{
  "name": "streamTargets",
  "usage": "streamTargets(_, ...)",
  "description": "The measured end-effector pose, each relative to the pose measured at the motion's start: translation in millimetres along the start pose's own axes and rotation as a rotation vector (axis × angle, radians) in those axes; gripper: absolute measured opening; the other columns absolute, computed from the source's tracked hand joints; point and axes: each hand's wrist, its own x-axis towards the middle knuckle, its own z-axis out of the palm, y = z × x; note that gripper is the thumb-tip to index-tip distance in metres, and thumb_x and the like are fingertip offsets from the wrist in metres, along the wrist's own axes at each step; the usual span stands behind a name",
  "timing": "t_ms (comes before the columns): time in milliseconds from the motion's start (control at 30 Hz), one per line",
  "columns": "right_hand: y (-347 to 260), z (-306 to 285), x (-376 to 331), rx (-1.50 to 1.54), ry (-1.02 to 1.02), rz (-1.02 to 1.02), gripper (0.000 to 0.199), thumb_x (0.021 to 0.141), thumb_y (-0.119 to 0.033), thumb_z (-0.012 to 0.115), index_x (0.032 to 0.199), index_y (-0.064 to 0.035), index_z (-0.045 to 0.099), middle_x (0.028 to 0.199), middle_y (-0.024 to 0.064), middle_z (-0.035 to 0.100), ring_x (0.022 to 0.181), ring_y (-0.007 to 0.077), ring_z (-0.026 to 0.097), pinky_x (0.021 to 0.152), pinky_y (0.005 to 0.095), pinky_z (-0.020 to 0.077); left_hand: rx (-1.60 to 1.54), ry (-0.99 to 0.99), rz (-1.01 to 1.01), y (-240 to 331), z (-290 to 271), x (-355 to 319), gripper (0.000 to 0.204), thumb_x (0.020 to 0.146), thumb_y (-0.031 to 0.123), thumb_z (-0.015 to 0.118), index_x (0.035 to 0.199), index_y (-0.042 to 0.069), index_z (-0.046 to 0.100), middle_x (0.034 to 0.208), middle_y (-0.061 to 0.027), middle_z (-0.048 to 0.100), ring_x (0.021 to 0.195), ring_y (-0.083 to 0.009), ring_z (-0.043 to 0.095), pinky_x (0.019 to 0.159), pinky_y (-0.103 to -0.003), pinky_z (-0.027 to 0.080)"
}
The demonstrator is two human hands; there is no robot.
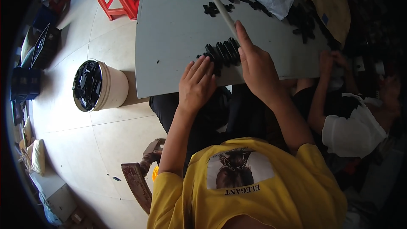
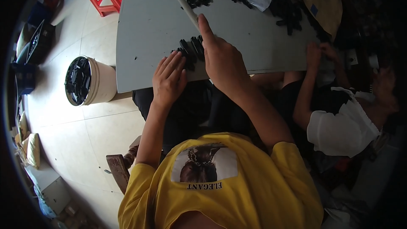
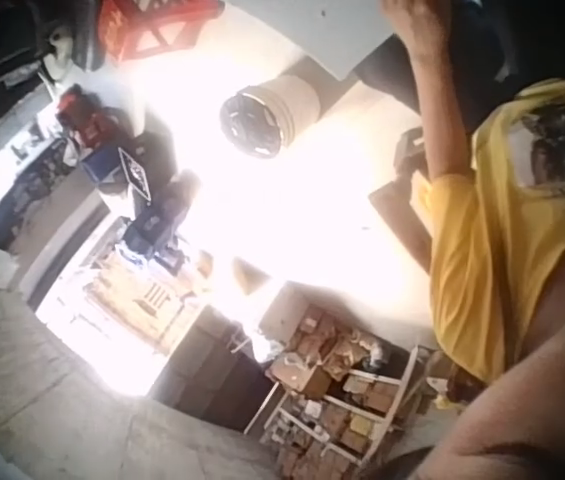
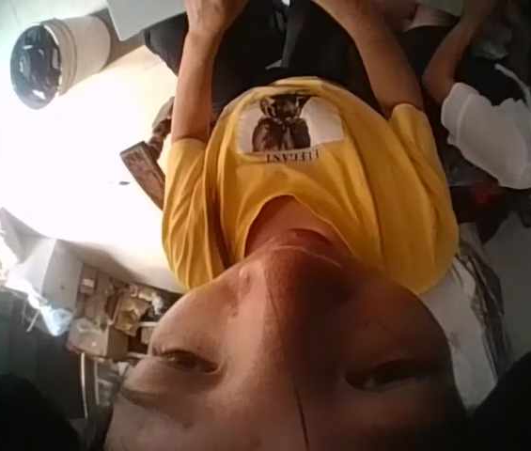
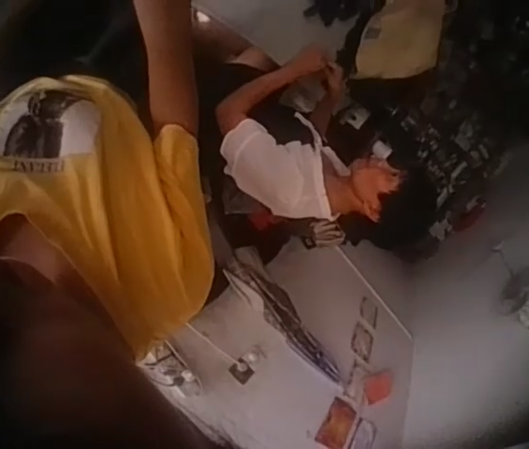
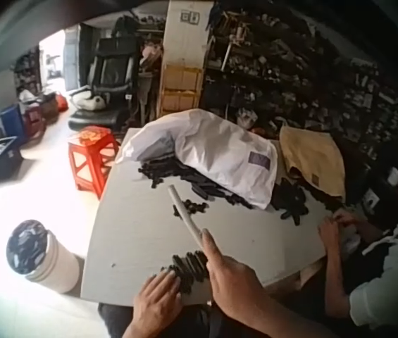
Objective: Assembling small black plastic hinge segments into a longer chain and using a rod to align them.
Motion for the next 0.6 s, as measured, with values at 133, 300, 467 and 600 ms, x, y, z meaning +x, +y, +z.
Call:
streamTargets(133, 2, 31, -7, -0.104, -0.151, 0.076, 0.064, 0.087, -0.003, 0.047, 0.147, -0.0083, 0.024, 0.089, 0.0258, 0.064, 0.080, 0.0406, 0.065, 0.071, 0.0495, 0.0525, -0.031, -0.001, -0.049, -3, -2, -7, 0.031, 0.078, 0.006, 0.063, 0.108, 0.002, 0.066, 0.119, -0.0128, 0.063, 0.116, -0.0280, 0.057, 0.098, -0.043, 0.044)
streamTargets(300, 7, 31, 3, -0.166, -0.338, 0.172, 0.063, 0.088, 0.000, 0.048, 0.146, -0.0087, 0.026, 0.087, 0.0238, 0.064, 0.078, 0.0431, 0.063, 0.070, 0.0488, 0.0508, -0.018, -0.028, -0.033, -4, -2, -15, 0.031, 0.077, 0.010, 0.065, 0.107, 0.001, 0.065, 0.119, -0.0126, 0.061, 0.117, -0.0266, 0.056, 0.098, -0.042, 0.044)
streamTargets(467, -16, -1, 12, 0.005, -0.018, 0.025, 0.057, 0.093, -0.005, 0.048, 0.146, -0.0082, 0.027, 0.096, 0.0232, 0.064, 0.084, 0.0402, 0.064, 0.073, 0.0461, 0.0515, -0.052, 0.017, -0.059, -6, -6, -20, 0.034, 0.076, 0.004, 0.063, 0.110, 0.001, 0.065, 0.123, -0.0138, 0.060, 0.118, -0.0297, 0.056, 0.098, -0.042, 0.044)
streamTargets(600, -4, 22, 19, 0.079, 0.141, -0.078, 0.053, 0.092, -0.007, 0.050, 0.142, -0.0071, 0.032, 0.100, 0.0221, 0.065, 0.086, 0.0382, 0.065, 0.074, 0.0437, 0.0513, -0.022, 0.001, -0.046, -8, -4, -22, 0.035, 0.074, 0.008, 0.065, 0.109, 0.003, 0.065, 0.122, -0.0113, 0.060, 0.118, -0.0264, 0.055, 0.099, -0.042, 0.043)
